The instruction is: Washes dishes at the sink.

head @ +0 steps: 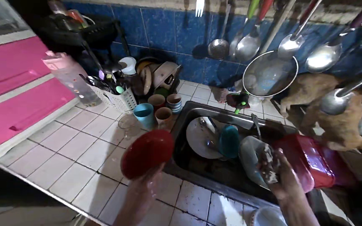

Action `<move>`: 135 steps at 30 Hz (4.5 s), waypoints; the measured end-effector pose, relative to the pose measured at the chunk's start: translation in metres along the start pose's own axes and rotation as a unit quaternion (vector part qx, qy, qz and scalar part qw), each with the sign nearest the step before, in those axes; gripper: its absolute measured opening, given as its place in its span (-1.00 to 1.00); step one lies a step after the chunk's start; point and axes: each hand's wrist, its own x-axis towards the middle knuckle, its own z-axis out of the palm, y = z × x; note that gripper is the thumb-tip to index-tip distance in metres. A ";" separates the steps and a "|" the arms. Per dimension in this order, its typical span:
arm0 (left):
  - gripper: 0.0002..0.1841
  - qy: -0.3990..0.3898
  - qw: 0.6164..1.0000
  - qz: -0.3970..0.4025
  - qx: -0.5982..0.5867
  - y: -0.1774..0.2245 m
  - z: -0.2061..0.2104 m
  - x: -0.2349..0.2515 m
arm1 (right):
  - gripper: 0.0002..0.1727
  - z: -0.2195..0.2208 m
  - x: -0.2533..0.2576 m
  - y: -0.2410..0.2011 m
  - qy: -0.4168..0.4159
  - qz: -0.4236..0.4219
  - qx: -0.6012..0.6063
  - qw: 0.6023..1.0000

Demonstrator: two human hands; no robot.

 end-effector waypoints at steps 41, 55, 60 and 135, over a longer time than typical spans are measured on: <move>-0.52 -0.058 0.991 -0.086 -0.088 0.096 0.051 0.206 | -0.27 0.124 0.132 -0.053 -0.020 -0.199 -0.661 0.723; -0.51 -0.064 0.771 -0.371 -0.514 0.064 0.197 0.186 | -0.47 0.117 0.146 -0.072 -0.080 -0.273 -0.702 0.653; -0.54 -0.100 0.753 -0.393 -0.519 0.068 0.209 0.177 | -0.49 0.120 0.146 -0.078 -0.102 -0.259 -0.731 0.623; -0.60 -0.231 0.971 -0.060 -0.009 0.094 0.049 0.212 | -0.38 0.081 0.163 -0.090 -0.260 -0.514 -0.776 0.257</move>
